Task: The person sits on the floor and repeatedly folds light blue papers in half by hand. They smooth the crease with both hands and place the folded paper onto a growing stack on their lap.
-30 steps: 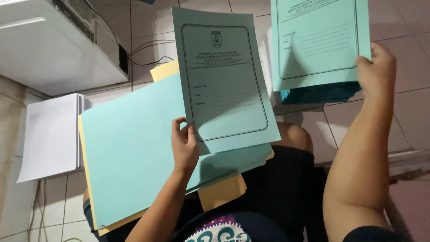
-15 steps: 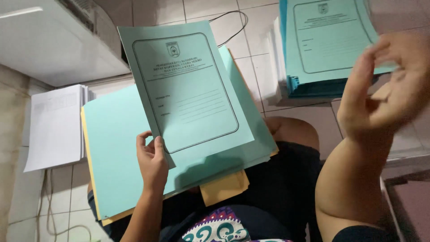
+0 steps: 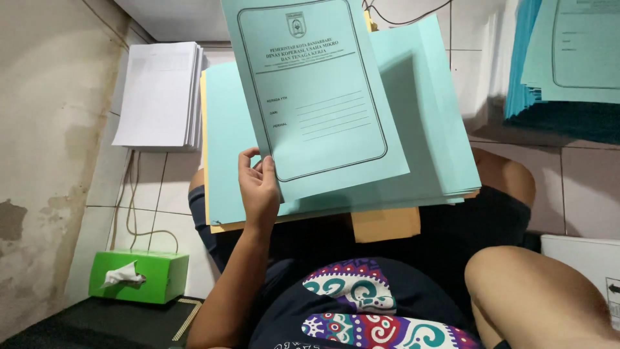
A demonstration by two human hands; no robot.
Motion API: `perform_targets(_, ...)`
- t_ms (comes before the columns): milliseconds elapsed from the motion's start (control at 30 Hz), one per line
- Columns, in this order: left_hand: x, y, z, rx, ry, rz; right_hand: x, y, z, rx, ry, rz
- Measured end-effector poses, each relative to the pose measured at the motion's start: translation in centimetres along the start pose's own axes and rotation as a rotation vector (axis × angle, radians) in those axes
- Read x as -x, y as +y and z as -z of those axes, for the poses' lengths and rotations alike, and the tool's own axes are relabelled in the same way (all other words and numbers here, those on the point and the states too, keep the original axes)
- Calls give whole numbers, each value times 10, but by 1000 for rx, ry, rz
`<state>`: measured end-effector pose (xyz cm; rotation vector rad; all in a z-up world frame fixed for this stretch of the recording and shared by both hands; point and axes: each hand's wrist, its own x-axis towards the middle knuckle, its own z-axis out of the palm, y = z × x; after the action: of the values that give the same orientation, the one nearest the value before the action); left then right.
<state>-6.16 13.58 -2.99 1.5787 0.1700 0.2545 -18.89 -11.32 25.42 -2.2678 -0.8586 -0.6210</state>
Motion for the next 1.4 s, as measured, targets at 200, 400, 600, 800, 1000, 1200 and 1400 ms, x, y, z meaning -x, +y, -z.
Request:
perform_targets(200, 3, 35, -7, -7, 59, 152, -18, 33, -16, -39, -185, 73)
perform_targets(400, 2, 37, -7, 75, 24, 140, 22, 166, -106, 104, -132, -360)
perform_targets(600, -5, 40, -21, -157, -308, 156, 65, 217, -131, -308, -174, -1078)
perform_targets(800, -56, -38, -23, -812, -250, -691, 118, 268, -137, -122, -49, -970)
perform_targets(1000, -57, -41, -32, -987, -491, -694, 115, 268, -124, 17, -86, -1047)
perform_targets(1200, -49, -14, -46, -1122, -640, -462, 124, 281, -127, -77, -152, -1040)
perform_targets(1400, -55, -26, -42, -1016, -664, -557, 111, 260, -124, -120, -173, -1141)
